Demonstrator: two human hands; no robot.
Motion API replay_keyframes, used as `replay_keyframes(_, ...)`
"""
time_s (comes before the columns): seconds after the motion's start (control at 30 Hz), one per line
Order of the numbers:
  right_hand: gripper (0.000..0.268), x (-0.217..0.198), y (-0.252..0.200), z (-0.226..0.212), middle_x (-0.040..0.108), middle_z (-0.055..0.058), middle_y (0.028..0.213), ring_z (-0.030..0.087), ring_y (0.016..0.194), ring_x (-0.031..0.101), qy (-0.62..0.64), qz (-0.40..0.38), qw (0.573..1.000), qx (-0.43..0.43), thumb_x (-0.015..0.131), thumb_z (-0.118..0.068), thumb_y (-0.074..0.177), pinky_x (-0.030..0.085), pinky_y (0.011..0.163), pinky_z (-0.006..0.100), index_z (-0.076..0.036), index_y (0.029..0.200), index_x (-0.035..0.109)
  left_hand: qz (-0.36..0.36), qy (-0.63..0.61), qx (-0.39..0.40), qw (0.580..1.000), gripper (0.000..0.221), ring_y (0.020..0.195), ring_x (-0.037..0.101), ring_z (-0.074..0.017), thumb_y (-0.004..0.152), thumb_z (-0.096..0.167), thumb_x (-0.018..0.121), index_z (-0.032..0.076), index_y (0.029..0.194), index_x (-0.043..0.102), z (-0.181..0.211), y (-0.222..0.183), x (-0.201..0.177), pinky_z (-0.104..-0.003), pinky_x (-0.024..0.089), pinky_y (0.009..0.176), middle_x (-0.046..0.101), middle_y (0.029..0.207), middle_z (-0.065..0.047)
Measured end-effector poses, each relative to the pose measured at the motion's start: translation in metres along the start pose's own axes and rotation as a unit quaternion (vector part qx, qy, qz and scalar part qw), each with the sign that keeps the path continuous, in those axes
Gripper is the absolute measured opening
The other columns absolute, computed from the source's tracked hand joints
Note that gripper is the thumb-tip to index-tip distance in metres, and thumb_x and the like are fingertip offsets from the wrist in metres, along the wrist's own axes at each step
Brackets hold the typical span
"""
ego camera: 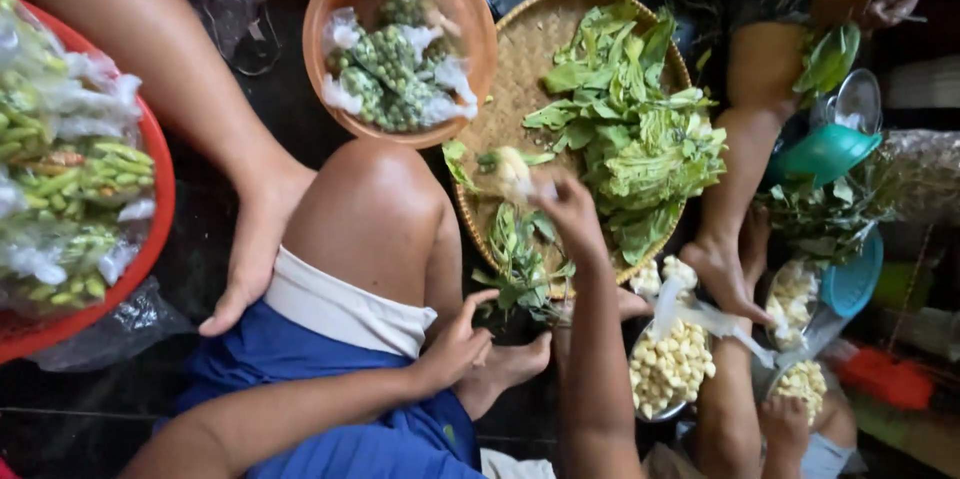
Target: Multiple people sitting on the floor sorting and bagging small green vegetables into plastic bags.
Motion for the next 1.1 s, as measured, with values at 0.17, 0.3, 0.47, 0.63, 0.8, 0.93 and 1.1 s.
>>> replay_keyframes(0.17, 0.033, -0.017, -0.155, 0.050, 0.070, 0.011, 0.108, 0.018, 0.099, 0.063, 0.039, 0.036, 0.998, -0.043, 0.085, -0.007, 0.084, 0.049, 0.095, 0.034, -0.001, 0.112, 0.069, -0.012, 0.138, 0.029, 0.990, 0.069, 0.049, 0.051, -0.0105, 0.097, 0.004, 0.043, 0.029, 0.160, 0.028, 0.004, -0.004, 0.007, -0.019, 0.045, 0.055, 0.052, 0.055, 0.003)
replay_keyframes(0.3, 0.017, 0.021, -0.225, 0.022, 0.079, 0.013, 0.108, 0.023, 0.108, 0.073, -0.010, 0.001, 0.999, -0.040, 0.077, -0.011, 0.092, 0.052, 0.101, 0.039, -0.005, 0.108, 0.078, -0.048, 0.257, 0.024, 0.965, 0.076, 0.061, 0.064, -0.0158, 0.094, 0.010, 0.058, 0.044, 0.157, 0.033, -0.032, 0.009, 0.010, -0.027, 0.055, 0.063, 0.064, 0.066, -0.003)
replay_keyframes(0.47, 0.033, 0.037, -0.267, 0.026, 0.069, 0.015, 0.111, 0.028, 0.110, 0.067, -0.025, 0.028, 0.992, -0.124, 0.069, -0.004, 0.093, 0.049, 0.100, 0.045, -0.012, 0.123, 0.079, -0.098, 0.294, 0.111, 0.944, 0.075, 0.115, 0.063, -0.0528, 0.084, 0.002, 0.053, 0.023, 0.153, 0.036, -0.007, -0.018, 0.031, -0.056, 0.050, 0.102, 0.064, 0.121, -0.037)
replay_keyframes(0.63, 0.029, 0.052, -0.283, 0.013, 0.074, 0.019, 0.104, 0.037, 0.098, 0.072, -0.083, 0.016, 0.990, -0.109, 0.075, -0.007, 0.090, 0.055, 0.085, 0.047, -0.008, 0.119, 0.076, -0.135, 0.415, 0.082, 0.896, 0.067, 0.121, 0.059, -0.0531, 0.087, 0.009, 0.056, 0.010, 0.150, 0.036, -0.006, -0.032, 0.036, -0.059, 0.047, 0.105, 0.061, 0.127, -0.038)
replay_keyframes(0.8, 0.028, 0.049, -0.290, 0.020, 0.076, 0.011, 0.098, 0.027, 0.084, 0.075, -0.105, 0.055, 0.991, -0.066, 0.080, -0.013, 0.089, 0.059, 0.073, 0.038, -0.011, 0.116, 0.077, -0.147, 0.553, -0.024, 0.820, 0.068, 0.109, 0.068, -0.0455, 0.091, 0.027, 0.055, 0.029, 0.155, 0.031, -0.016, -0.032, 0.023, -0.059, 0.052, 0.097, 0.073, 0.106, -0.024)
replay_keyframes(0.93, 0.012, 0.046, -0.294, -0.008, 0.073, 0.001, 0.092, 0.026, 0.086, 0.072, -0.163, 0.150, 0.967, -0.123, 0.079, -0.012, 0.089, 0.056, 0.078, 0.037, -0.017, 0.100, 0.079, -0.151, 0.541, -0.031, 0.827, 0.052, 0.115, 0.066, -0.0455, 0.094, 0.029, 0.046, 0.040, 0.144, 0.037, -0.029, -0.020, 0.016, -0.058, 0.050, 0.100, 0.070, 0.122, -0.024)
replay_keyframes(1.1, 0.014, 0.032, -0.304, -0.015, 0.066, 0.007, 0.092, 0.022, 0.089, 0.069, 0.012, 0.250, 0.956, -0.156, 0.067, 0.010, 0.094, 0.056, 0.083, 0.032, -0.005, 0.096, 0.067, -0.150, 0.530, -0.009, 0.834, 0.045, 0.109, 0.068, -0.0447, 0.096, 0.031, 0.041, 0.045, 0.139, 0.042, -0.017, -0.020, 0.031, -0.056, 0.052, 0.095, 0.072, 0.116, -0.024)
Point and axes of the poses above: each hand's wrist, its own y-axis towards the middle knuckle, its own x-axis out of the palm, z = x × y, the point moved 7 cm from there along y, towards the middle knuckle
